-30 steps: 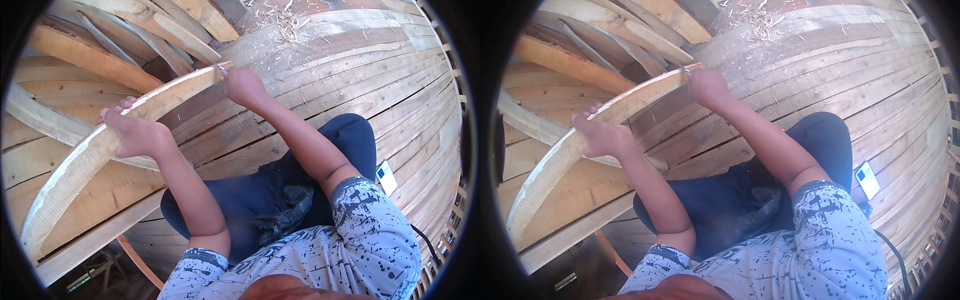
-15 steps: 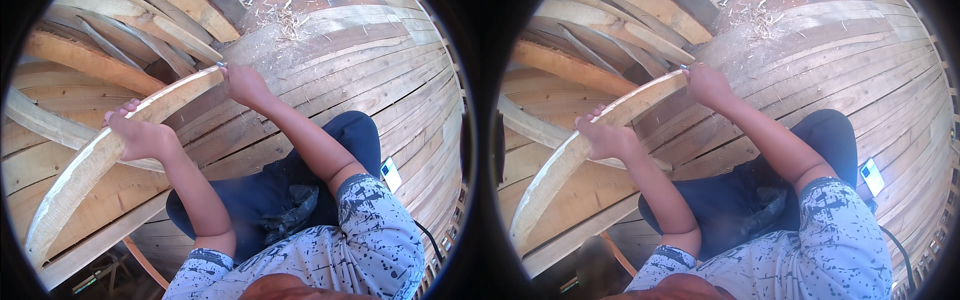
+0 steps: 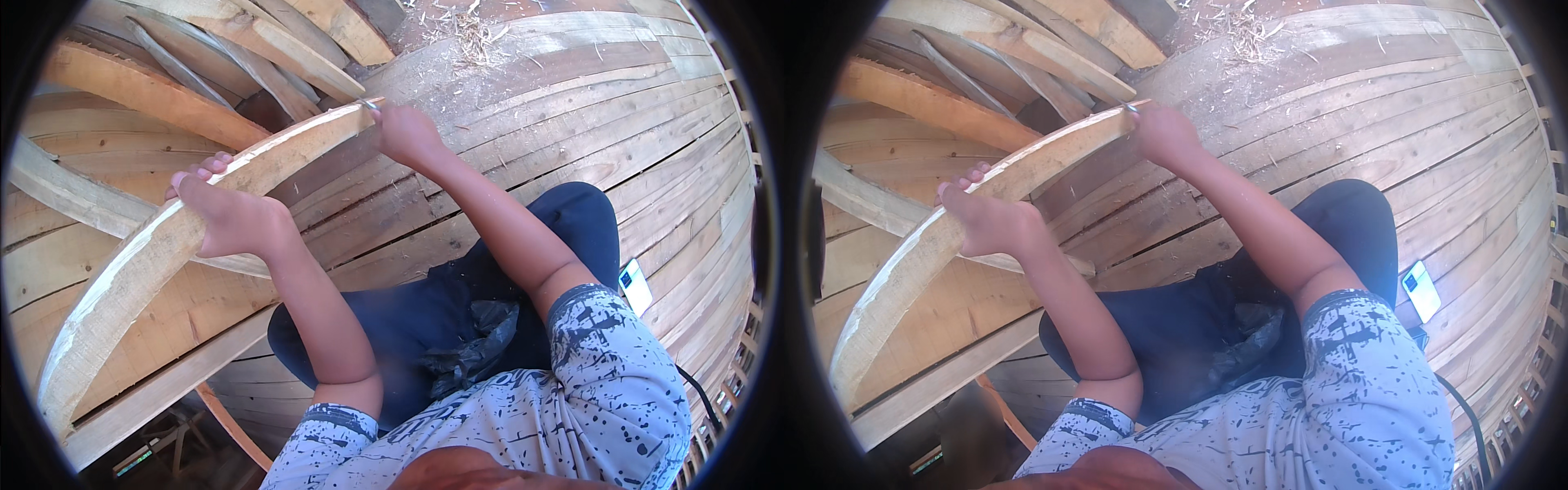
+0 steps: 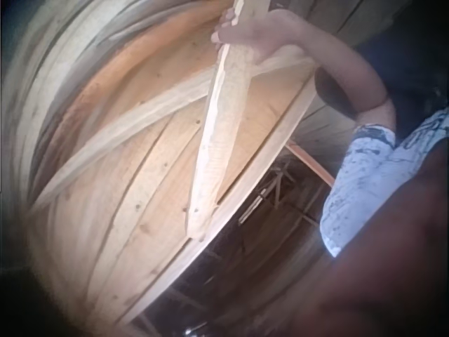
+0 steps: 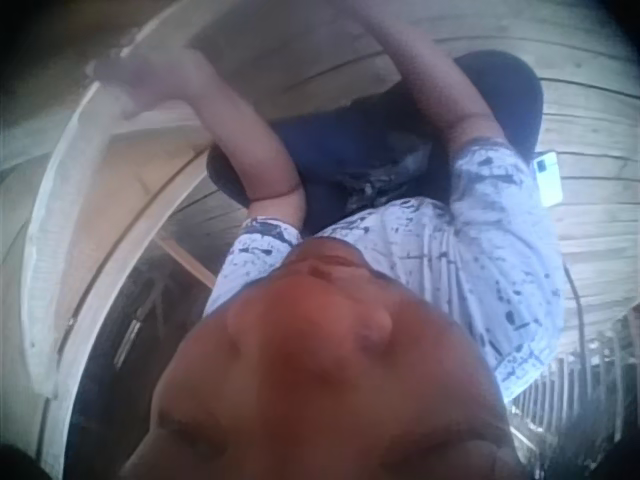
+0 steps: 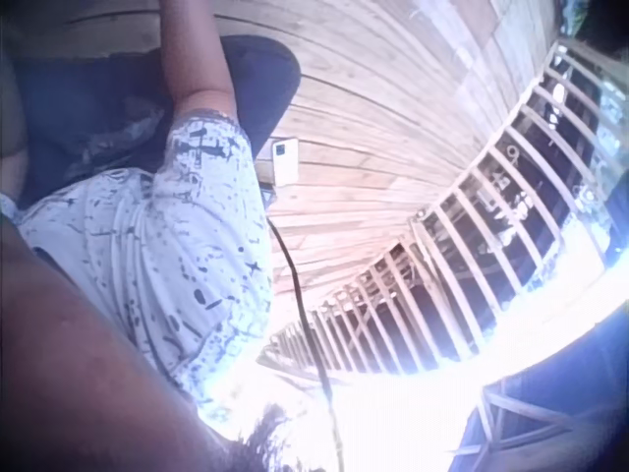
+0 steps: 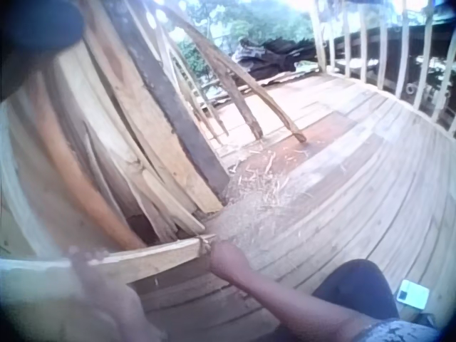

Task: The person is sitting cross-legged on a wooden floor, carving a long, curved piece of light-colored wood using a small knife. They hold the wood with their left hand and use the knife in their right hand to shave off thin strips of wood, creating shavings on the floor.

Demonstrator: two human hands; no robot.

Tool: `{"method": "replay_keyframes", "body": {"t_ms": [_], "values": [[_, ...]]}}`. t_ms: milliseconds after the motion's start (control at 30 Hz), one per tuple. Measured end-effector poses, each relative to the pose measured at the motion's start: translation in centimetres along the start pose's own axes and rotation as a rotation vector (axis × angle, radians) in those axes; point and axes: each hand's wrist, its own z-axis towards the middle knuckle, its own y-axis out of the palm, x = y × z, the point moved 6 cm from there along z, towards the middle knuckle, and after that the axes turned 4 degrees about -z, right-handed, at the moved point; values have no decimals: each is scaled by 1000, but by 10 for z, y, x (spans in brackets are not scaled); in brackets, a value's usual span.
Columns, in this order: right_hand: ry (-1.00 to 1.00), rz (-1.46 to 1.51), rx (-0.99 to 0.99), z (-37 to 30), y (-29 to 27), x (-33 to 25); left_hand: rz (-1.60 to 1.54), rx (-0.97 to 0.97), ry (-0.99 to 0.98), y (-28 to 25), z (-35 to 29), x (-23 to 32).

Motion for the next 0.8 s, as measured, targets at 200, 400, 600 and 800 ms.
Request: {"method": "replay_keyframes", "body": {"t_ms": [200,400,600,800], "values": [[-58,-25,29,-2,-6,-16,47,11,35,-7,7,0],[-67,-48,43,-6,-13,-30,89,62,12,-8,7,2],[-73,17,62,-8,-19,-37,79,64,22,-4,6,1],[-46,-10,47,0,-8,-24,56,43,8,-1,3,1]]}}
